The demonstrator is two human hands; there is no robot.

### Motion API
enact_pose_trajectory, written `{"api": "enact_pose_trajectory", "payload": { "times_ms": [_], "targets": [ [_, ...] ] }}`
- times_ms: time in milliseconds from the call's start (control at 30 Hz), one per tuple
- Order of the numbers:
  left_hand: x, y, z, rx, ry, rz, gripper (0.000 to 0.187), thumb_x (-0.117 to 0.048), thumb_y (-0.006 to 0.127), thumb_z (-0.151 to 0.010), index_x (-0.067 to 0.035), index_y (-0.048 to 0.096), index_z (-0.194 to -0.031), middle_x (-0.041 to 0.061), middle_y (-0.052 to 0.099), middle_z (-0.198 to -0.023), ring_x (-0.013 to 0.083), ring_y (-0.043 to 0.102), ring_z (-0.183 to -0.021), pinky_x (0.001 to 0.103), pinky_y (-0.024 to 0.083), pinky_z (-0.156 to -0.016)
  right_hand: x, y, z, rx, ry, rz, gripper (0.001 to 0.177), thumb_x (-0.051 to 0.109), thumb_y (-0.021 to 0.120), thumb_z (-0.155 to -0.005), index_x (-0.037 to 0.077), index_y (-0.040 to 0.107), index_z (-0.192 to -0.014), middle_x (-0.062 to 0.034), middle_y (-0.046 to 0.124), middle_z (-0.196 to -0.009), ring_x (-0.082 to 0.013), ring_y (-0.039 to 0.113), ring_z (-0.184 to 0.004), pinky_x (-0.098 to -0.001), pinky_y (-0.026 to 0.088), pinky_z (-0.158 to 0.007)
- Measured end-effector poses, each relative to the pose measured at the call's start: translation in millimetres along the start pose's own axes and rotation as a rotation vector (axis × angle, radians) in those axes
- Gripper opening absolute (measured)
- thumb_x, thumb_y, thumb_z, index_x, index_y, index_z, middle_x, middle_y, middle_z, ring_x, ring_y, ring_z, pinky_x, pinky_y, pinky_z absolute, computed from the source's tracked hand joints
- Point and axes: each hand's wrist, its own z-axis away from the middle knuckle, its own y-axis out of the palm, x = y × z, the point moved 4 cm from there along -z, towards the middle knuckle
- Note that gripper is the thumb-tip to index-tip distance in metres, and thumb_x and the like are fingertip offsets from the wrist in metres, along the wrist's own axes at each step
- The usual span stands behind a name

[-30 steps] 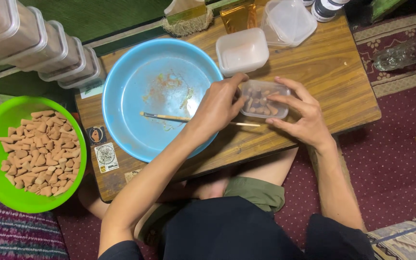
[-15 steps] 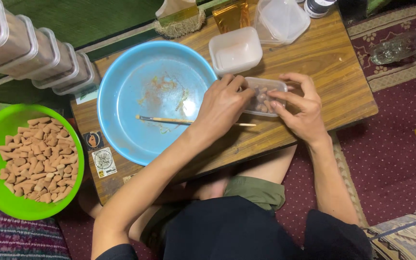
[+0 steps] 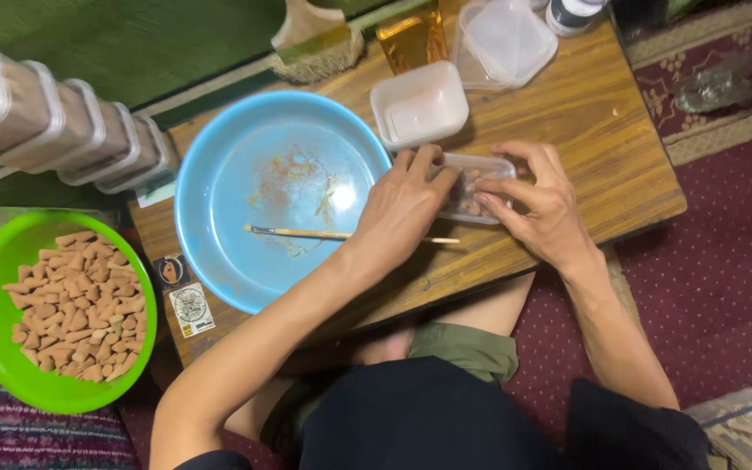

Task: Preparing incense by picking up small wood pieces and placing them into containers or onto a plate using a wooden stick

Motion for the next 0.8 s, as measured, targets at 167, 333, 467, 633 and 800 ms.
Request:
{"api": "enact_pose_trajectory", "payload": {
  "times_ms": [167, 333, 467, 633, 800],
  "targets": [
    [-4, 5, 3, -0.003, -0.172, 0.108, 0.016, -0.006, 0.068, -0.091, -0.009, 0.064, -0.107, 0.017, 0.053, -0.124, 0.0409, 0.071, -0.096, 0.049, 0.063, -0.071, -4, -1, 12, -0.061, 0.036, -0.06, 0.024, 0.016, 0.078, -0.098, 0.002, 0.073, -0.117, -0.0214, 0.062, -0.126, -0.0407, 0.062, -0.115, -0.0504, 0.051, -0.096],
    [3, 5, 5, -0.076, -0.172, 0.298, 0.019, 0.003, 0.054, -0.084, -0.004, 0.051, -0.102, 0.024, 0.056, -0.097, 0.052, 0.065, -0.072, 0.062, 0.047, -0.059, -13, -3, 28, -0.056, 0.493, -0.257, 0.037, 0.007, 0.073, -0.101, 0.003, 0.06, -0.136, -0.008, 0.061, -0.095, -0.0088, 0.053, -0.08, -0.0177, 0.044, -0.066],
    [1, -7, 6, -0.302, -0.11, 0.543, 0.027, -0.007, 0.064, -0.085, -0.008, 0.056, -0.111, 0.02, 0.062, -0.1, 0.0426, 0.066, -0.084, 0.049, 0.05, -0.071, -6, -19, 29, -0.121, 0.476, -0.325, 0.032, 0.0, 0.071, -0.105, -0.002, 0.061, -0.135, -0.011, 0.064, -0.103, -0.0119, 0.06, -0.083, -0.022, 0.053, -0.072],
    [-1, -82, 27, -0.508, -0.137, 0.804, 0.024, -0.019, 0.07, -0.088, -0.016, 0.062, -0.111, 0.002, 0.062, -0.085, 0.0141, 0.06, -0.074, 0.028, 0.048, -0.07, 38, -39, -3, -0.264, 0.339, -0.267, 0.03, -0.002, 0.074, -0.111, 0.003, 0.063, -0.138, -0.0065, 0.064, -0.11, -0.0034, 0.053, -0.081, -0.0161, 0.048, -0.067],
    [24, -178, 74, -0.781, -0.091, 0.88, 0.014, -0.014, 0.07, -0.098, -0.015, 0.068, -0.112, -0.003, 0.072, -0.108, 0.0087, 0.069, -0.094, 0.024, 0.06, -0.089, 113, -23, -76, -0.285, 0.09, -0.367, 0.015, 0.005, 0.076, -0.113, -0.001, 0.067, -0.125, -0.0099, 0.064, -0.111, -0.0142, 0.059, -0.093, -0.0252, 0.049, -0.089]
  ]
}}
